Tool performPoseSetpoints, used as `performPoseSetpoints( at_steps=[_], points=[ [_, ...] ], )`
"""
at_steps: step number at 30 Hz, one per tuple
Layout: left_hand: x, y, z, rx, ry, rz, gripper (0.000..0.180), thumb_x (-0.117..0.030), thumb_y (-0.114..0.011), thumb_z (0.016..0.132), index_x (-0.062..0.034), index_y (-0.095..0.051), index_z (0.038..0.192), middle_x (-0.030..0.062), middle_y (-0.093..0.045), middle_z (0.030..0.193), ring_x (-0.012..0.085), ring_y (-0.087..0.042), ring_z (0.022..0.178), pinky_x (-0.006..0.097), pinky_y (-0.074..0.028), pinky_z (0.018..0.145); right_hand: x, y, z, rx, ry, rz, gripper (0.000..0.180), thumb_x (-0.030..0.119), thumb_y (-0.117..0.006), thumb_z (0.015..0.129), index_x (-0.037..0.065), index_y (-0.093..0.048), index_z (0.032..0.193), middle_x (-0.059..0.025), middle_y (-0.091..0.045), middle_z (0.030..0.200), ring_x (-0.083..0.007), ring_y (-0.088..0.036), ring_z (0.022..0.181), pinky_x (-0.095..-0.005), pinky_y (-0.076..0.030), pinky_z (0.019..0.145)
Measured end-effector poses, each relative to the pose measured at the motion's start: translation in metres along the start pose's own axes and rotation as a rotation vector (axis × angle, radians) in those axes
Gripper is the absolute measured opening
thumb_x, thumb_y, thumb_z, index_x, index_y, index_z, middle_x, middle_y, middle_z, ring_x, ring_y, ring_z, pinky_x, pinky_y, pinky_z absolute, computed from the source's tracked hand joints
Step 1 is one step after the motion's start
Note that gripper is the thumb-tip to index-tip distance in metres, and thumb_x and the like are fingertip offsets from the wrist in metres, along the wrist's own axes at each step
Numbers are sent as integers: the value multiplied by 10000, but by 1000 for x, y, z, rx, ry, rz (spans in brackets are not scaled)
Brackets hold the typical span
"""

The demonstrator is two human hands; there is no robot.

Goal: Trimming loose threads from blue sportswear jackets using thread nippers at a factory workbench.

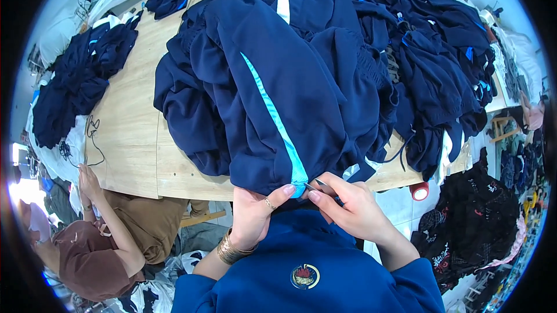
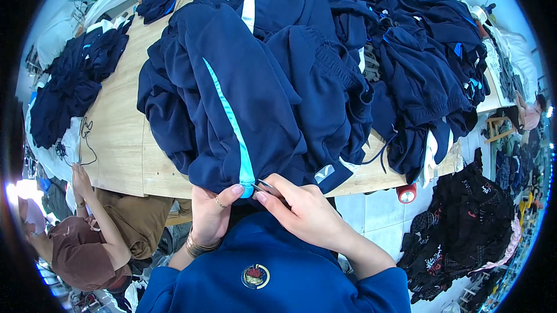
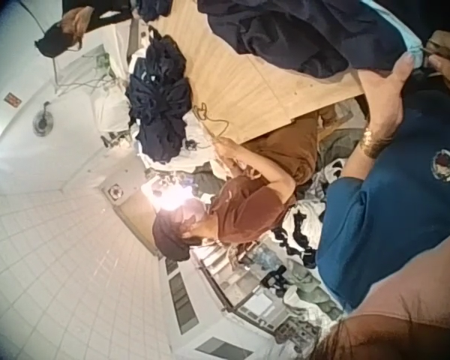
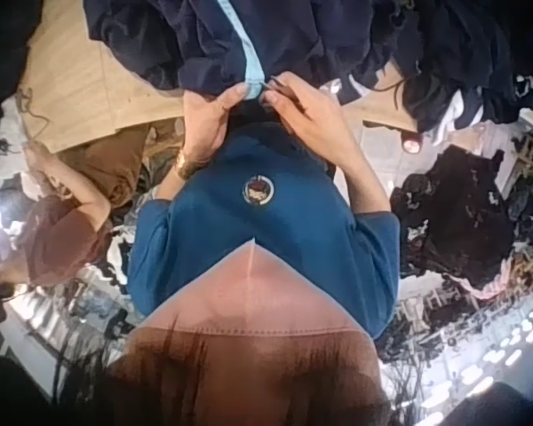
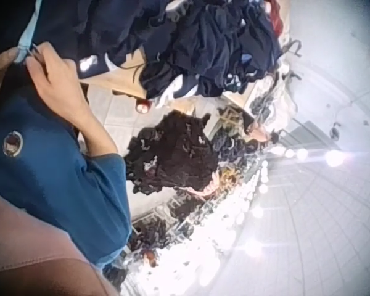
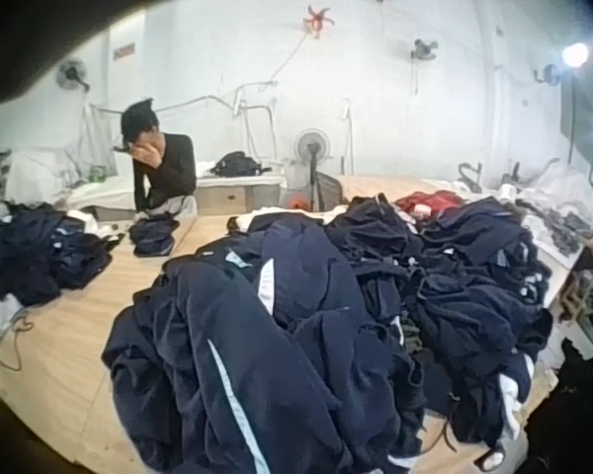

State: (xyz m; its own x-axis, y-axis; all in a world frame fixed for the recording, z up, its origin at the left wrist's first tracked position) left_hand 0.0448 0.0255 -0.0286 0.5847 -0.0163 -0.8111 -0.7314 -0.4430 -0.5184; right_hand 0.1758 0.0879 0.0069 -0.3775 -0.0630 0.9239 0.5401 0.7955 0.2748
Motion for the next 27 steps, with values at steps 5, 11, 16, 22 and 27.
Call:
performPoseSetpoints(
  at_steps=[5,11,16,22,27],
  points=[
    [-2,-1,-1,3,-37,26,538,51,-652,704,31,-368,1161,138,-526,1078,198,-548,975,320,-443,861,2,0,1,16,0,4,159,183,-495,882,31,-521,921,-85,-592,675,-143,-573,536,-222,-393,457],
    [-1,0,0,10,-42,41,541,55,-653,702,34,-362,1158,141,-522,1077,199,-548,974,321,-444,862,-1,0,1,24,26,-15,159,183,-493,884,30,-525,915,-86,-585,673,-139,-556,517,-214,-377,446],
    [-1,-1,0,3,-48,40,552,60,-657,697,36,-357,1160,141,-521,1077,201,-550,971,322,-447,861,-1,1,1,-4,67,-27,152,180,-491,885,33,-525,906,-85,-576,660,-132,-538,499,-209,-361,437],
    [0,-3,-1,29,-44,68,560,54,-667,693,38,-355,1158,144,-520,1076,204,-550,973,327,-446,868,0,1,0,10,39,-48,152,181,-486,887,33,-519,896,-85,-572,650,-133,-536,495,-213,-359,432],
    [0,-4,1,24,-67,59,533,52,-667,696,47,-373,1141,145,-535,1054,199,-562,949,315,-453,857,1,2,0,11,48,-47,152,178,-478,889,31,-516,896,-89,-576,652,-139,-534,489,-221,-364,434]
  ],
)
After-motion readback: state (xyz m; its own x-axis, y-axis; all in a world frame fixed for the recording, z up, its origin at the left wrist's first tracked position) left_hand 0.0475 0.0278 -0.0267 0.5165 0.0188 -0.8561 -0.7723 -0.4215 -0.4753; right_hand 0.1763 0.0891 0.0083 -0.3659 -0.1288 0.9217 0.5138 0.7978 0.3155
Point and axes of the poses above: each hand's wrist, its own z-axis towards the middle knuckle, its own y-axis out of the back of the hand, x = y × z, the point moved 6 cm from there along z, towards the middle knuckle
